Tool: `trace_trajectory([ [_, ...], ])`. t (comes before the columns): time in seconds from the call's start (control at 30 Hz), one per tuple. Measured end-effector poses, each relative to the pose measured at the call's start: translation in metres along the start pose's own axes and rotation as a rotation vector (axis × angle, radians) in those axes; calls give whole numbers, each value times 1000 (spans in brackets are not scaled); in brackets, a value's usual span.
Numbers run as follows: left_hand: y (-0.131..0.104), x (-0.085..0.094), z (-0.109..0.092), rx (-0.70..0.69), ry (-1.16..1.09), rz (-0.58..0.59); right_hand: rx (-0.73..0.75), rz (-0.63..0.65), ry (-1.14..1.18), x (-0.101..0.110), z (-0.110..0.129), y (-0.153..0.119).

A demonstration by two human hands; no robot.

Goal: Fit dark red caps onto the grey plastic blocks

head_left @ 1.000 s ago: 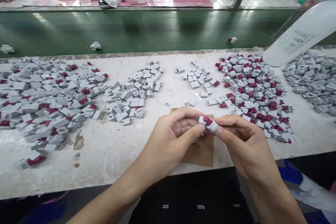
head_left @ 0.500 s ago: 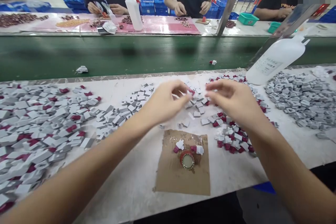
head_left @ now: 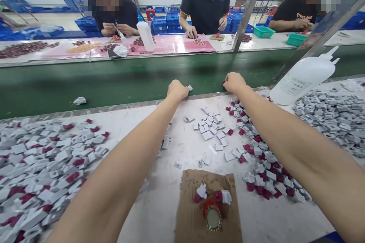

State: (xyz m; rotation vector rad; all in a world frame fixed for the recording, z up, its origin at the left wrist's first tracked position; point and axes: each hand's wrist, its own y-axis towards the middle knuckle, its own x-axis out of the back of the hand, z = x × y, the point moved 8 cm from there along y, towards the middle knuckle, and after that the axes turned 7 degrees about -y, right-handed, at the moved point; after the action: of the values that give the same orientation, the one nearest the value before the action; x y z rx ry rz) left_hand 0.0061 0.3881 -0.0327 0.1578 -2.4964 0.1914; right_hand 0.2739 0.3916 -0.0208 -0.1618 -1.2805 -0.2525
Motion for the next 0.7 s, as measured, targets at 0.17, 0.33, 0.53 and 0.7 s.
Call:
trace_trajectory([
  [0.17, -43, 10, -16, -126, -90, 108, 206, -46, 121, 19, 42, -54],
  [0.33, -123, 3, -25, -261, -370, 463, 444, -108, 290, 44, 60, -162],
  [0.53, -203, 7, 1, -251, -549, 621, 454, -18, 685, 39, 31, -267],
  [0.7, -258, 7, 22, -214, -618, 705, 113, 213, 1094, 4, -8, -317],
])
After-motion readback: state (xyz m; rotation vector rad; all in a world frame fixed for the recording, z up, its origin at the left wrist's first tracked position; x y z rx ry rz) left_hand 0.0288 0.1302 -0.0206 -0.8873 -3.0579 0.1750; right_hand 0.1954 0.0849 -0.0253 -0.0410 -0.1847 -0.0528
